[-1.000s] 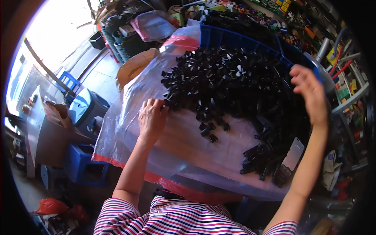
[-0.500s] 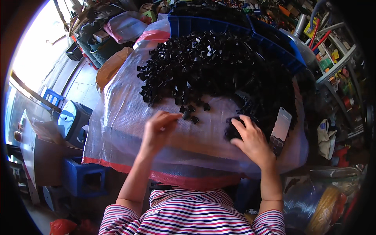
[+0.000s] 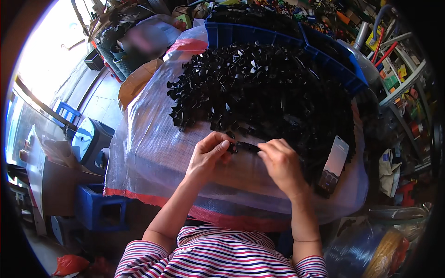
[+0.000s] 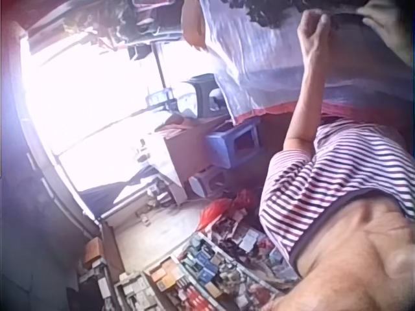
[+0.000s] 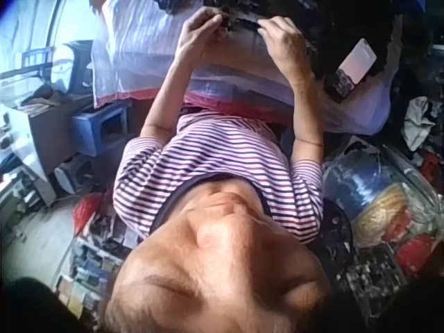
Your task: Assembling small black plastic components by snapping pieces together at a workbench.
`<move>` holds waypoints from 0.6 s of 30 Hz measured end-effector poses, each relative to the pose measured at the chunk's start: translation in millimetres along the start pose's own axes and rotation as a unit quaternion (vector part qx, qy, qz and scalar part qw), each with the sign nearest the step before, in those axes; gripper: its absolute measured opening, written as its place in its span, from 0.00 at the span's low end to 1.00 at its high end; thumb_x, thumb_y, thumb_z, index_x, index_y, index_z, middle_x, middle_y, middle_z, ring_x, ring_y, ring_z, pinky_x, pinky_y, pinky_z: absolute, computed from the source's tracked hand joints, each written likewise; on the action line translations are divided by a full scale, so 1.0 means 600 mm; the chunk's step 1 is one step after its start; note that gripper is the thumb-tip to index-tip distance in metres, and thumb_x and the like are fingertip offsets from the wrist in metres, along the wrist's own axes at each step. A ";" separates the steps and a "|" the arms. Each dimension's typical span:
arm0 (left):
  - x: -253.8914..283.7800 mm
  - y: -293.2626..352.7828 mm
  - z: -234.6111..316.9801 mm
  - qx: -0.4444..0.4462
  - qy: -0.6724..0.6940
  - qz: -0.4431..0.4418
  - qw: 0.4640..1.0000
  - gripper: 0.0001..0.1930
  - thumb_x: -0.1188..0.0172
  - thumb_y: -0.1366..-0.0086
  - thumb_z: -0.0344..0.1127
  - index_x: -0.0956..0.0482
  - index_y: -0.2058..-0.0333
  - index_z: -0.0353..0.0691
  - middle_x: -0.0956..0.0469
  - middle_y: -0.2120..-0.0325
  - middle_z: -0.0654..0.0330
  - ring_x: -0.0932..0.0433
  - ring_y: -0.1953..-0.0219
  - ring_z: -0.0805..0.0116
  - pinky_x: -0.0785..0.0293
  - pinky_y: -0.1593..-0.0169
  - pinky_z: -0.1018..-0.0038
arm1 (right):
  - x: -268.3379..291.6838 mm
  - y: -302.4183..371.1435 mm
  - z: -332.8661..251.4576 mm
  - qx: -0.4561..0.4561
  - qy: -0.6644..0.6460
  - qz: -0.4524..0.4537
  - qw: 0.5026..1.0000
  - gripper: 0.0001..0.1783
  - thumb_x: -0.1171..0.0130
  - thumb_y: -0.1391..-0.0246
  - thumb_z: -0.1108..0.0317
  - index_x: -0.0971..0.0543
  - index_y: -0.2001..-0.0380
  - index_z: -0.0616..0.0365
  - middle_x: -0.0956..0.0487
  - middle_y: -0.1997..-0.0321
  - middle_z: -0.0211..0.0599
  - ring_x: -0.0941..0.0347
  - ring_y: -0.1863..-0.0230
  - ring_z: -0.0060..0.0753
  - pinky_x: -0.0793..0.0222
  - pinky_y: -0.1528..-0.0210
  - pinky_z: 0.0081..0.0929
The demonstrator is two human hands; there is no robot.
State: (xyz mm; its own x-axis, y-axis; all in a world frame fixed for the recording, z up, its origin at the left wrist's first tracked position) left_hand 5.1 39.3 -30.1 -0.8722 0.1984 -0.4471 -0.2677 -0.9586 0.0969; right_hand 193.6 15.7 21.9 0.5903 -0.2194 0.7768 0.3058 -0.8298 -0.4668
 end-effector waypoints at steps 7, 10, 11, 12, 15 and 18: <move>-0.003 0.009 0.015 0.004 0.046 -0.025 0.999 0.08 0.48 0.37 0.36 0.28 0.63 0.39 0.25 0.77 0.62 0.30 0.81 0.79 0.35 0.76 0.85 | -0.039 0.001 -0.011 -0.087 0.040 -0.038 0.995 0.14 0.38 0.63 0.75 0.28 0.69 0.60 0.29 0.67 0.39 0.31 0.63 0.44 0.34 0.61 0.35; 0.006 0.009 0.014 0.004 0.098 -0.014 0.995 0.09 0.49 0.36 0.37 0.28 0.63 0.39 0.25 0.77 0.62 0.29 0.81 0.79 0.35 0.76 0.85 | -0.027 0.009 -0.015 -0.121 -0.047 -0.037 0.991 0.14 0.37 0.61 0.74 0.30 0.70 0.60 0.29 0.70 0.37 0.31 0.67 0.37 0.34 0.62 0.30; 0.008 0.009 0.013 0.018 0.110 -0.029 0.993 0.09 0.49 0.36 0.38 0.28 0.63 0.40 0.26 0.77 0.62 0.29 0.80 0.79 0.35 0.76 0.86 | -0.022 0.012 -0.025 -0.117 -0.049 -0.041 0.991 0.14 0.37 0.61 0.74 0.30 0.70 0.60 0.29 0.70 0.37 0.31 0.67 0.37 0.34 0.62 0.30; 0.008 0.010 0.012 0.034 0.123 -0.048 0.991 0.09 0.50 0.36 0.39 0.27 0.63 0.40 0.26 0.77 0.62 0.30 0.80 0.79 0.35 0.76 0.86 | -0.014 0.017 -0.035 -0.201 -0.184 -0.063 0.960 0.13 0.38 0.57 0.71 0.29 0.68 0.61 0.29 0.70 0.35 0.32 0.67 0.33 0.35 0.61 0.28; 0.005 0.009 0.012 0.043 0.102 -0.040 0.993 0.10 0.52 0.35 0.41 0.29 0.63 0.40 0.27 0.78 0.61 0.34 0.82 0.80 0.40 0.78 0.87 | -0.026 0.026 -0.045 -0.223 -0.295 -0.044 0.928 0.14 0.42 0.49 0.65 0.29 0.63 0.63 0.29 0.71 0.31 0.34 0.68 0.24 0.37 0.62 0.23; -0.003 0.007 0.009 0.030 0.091 -0.049 0.994 0.10 0.53 0.34 0.41 0.30 0.63 0.41 0.28 0.79 0.61 0.37 0.83 0.80 0.43 0.79 0.87 | -0.029 0.029 -0.033 -0.121 -0.235 -0.015 0.964 0.19 0.48 0.44 0.60 0.30 0.56 0.64 0.30 0.73 0.29 0.36 0.73 0.17 0.39 0.68 0.15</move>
State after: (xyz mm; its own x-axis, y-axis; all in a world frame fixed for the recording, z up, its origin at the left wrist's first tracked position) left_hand 3.3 35.8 -24.4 -0.7534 0.2451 -0.6102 -0.3772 -0.9212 0.0956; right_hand 173.6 -5.2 8.5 0.8746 0.0171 0.4846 0.1791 -0.9401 -0.2900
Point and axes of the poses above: each hand's wrist, its own y-axis away from the middle knuckle, its own x-axis out of the back of the hand, z = x × y, the point moved 2 cm from there along -y, towards the middle knuckle
